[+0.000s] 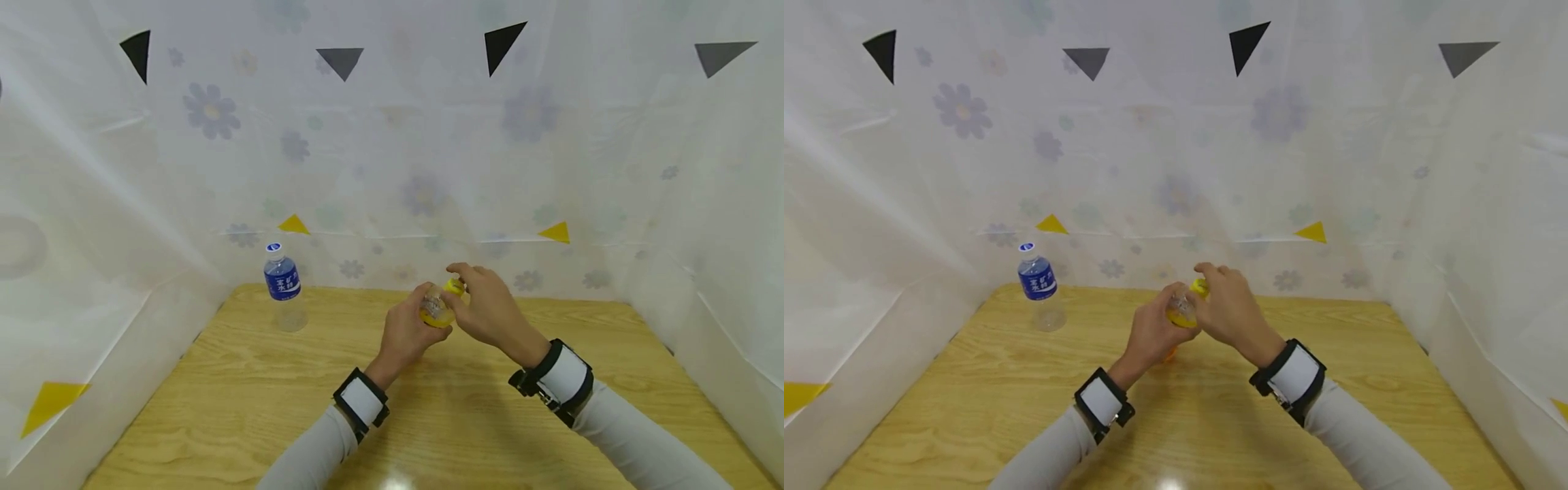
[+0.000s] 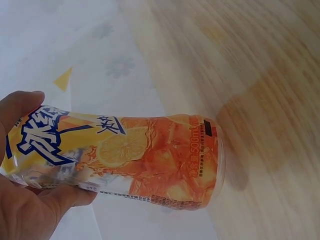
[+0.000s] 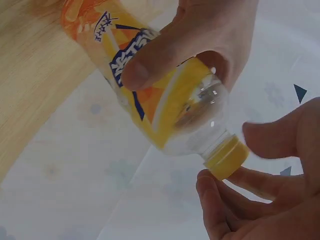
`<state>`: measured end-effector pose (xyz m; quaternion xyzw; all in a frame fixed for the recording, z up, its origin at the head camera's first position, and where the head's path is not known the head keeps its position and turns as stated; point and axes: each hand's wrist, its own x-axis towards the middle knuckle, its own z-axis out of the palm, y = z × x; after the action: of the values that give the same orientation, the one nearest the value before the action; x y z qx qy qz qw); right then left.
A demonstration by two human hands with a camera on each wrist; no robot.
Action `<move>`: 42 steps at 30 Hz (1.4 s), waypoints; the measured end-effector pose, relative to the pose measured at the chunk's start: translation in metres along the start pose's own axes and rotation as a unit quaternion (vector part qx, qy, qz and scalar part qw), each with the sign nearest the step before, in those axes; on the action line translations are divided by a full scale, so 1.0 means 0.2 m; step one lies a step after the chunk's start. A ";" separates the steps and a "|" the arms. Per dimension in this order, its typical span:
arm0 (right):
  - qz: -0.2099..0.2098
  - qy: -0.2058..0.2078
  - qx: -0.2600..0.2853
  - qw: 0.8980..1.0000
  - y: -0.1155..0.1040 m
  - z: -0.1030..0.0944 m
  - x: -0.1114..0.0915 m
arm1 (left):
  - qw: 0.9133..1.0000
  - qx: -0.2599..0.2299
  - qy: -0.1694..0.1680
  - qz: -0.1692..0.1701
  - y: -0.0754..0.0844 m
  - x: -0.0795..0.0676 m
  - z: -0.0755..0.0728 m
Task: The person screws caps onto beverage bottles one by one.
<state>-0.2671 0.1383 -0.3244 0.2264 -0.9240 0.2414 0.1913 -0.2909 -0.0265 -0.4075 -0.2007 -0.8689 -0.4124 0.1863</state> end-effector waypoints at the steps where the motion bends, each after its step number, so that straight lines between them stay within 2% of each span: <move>1: -0.003 -0.007 0.004 1.000 -0.01 -0.01 0.00 | 1.000 0.002 -0.001 0.000 0.00 0.00 0.00; 4: -0.012 -0.010 0.009 1.000 -0.01 0.00 0.00 | 1.000 0.005 -0.003 -0.006 0.00 0.00 0.00; 14: -0.025 0.042 -0.003 0.999 -0.01 0.05 -0.02 | 1.000 0.008 -0.004 -0.007 0.01 0.01 0.00; 35: -0.039 0.076 -0.005 0.996 0.02 0.07 0.02 | 1.000 0.014 0.006 0.003 0.01 0.01 0.00; 42: -0.063 0.097 -0.004 0.993 0.04 0.08 0.02 | 1.000 0.020 0.010 0.010 0.00 0.01 0.01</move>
<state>-0.2782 0.1352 -0.3386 0.2588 -0.8862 0.2458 0.2954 -0.2916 -0.0251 -0.4071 -0.2012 -0.8732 -0.3948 0.2029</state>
